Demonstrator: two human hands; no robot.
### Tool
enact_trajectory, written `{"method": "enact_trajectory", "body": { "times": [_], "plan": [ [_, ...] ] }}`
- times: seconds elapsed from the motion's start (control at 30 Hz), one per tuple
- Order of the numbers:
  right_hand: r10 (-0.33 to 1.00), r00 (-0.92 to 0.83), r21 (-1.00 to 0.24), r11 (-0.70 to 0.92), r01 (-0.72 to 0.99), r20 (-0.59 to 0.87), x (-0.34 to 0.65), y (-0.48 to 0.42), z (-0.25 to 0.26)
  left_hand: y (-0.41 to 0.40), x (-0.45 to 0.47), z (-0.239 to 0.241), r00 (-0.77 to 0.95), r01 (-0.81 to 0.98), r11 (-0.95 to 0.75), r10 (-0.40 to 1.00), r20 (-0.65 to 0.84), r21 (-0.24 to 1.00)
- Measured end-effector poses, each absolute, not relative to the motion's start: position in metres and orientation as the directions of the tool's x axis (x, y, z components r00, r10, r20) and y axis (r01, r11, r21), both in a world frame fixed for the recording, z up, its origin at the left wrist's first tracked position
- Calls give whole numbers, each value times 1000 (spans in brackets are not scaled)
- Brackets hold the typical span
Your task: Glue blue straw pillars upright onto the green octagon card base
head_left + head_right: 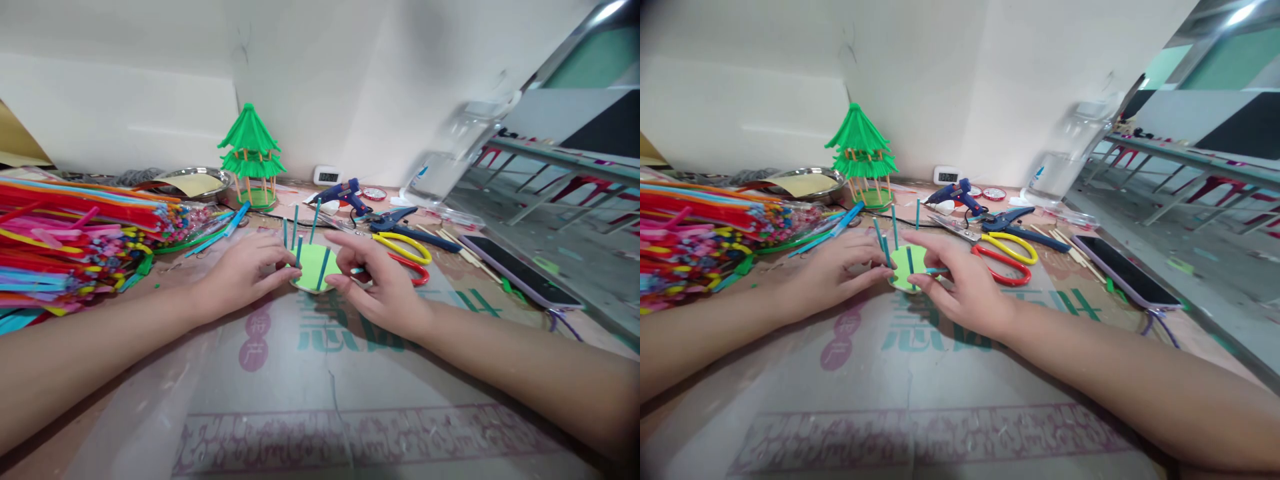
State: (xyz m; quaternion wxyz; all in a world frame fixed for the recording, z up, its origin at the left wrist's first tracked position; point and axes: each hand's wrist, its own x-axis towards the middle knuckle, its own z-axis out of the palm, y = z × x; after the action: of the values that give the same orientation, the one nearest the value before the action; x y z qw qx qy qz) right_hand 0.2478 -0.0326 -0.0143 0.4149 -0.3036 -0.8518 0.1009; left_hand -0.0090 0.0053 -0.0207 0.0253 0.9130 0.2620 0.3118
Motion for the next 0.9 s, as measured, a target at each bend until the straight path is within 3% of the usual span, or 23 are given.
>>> {"method": "enact_trajectory", "body": {
  "times": [0.1,0.9],
  "plan": [
    [638,-459,-476,769,428,618,247,-29,-15,6,-9,-21,666,473,-856,502,552,208],
    [699,-529,-502,715,487,481,244,-21,-14,7,-9,-20,665,467,-850,519,538,243]
  ]
}}
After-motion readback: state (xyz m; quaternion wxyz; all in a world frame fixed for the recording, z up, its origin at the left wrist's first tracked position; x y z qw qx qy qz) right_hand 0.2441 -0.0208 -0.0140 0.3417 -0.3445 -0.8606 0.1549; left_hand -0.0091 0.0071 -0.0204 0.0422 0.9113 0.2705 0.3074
